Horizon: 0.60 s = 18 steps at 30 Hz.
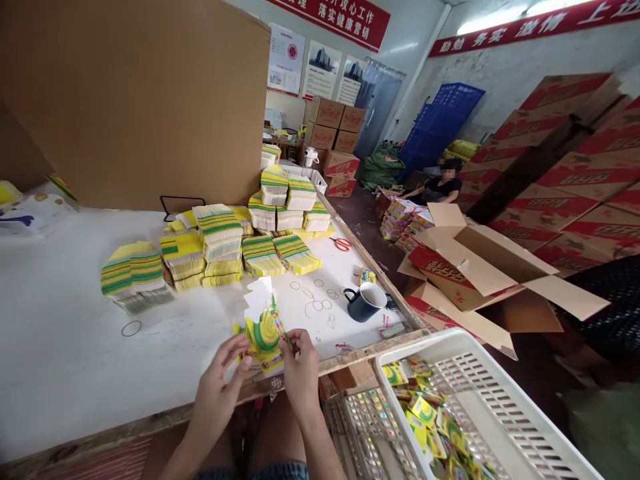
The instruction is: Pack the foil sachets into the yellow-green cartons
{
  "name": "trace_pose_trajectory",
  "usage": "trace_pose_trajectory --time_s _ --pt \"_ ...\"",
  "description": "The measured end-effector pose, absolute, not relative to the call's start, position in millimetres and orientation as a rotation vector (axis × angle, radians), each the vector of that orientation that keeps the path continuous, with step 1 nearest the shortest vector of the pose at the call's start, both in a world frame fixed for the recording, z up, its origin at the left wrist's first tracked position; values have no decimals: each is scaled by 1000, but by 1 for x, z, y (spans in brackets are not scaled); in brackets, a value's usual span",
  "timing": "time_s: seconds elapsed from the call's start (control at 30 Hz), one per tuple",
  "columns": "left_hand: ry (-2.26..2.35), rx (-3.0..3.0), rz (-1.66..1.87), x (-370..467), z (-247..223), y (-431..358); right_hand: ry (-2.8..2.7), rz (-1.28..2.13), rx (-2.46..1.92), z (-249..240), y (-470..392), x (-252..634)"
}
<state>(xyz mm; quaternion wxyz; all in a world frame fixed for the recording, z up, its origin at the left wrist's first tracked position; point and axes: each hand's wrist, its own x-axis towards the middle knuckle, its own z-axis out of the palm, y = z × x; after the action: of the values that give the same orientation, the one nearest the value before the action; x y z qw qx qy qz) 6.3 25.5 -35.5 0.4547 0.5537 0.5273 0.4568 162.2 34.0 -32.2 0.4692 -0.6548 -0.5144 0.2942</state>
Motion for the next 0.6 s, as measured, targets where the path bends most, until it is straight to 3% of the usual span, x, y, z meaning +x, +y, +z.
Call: trace_pose_trajectory --time_s 0.23,0.6 --pt "748 845 1069 0 -5 25 -878 1252 -1134 -14 3 147" --pt "611 675 1041 2 2 16 -818 1344 -1058 -9 -7 142"
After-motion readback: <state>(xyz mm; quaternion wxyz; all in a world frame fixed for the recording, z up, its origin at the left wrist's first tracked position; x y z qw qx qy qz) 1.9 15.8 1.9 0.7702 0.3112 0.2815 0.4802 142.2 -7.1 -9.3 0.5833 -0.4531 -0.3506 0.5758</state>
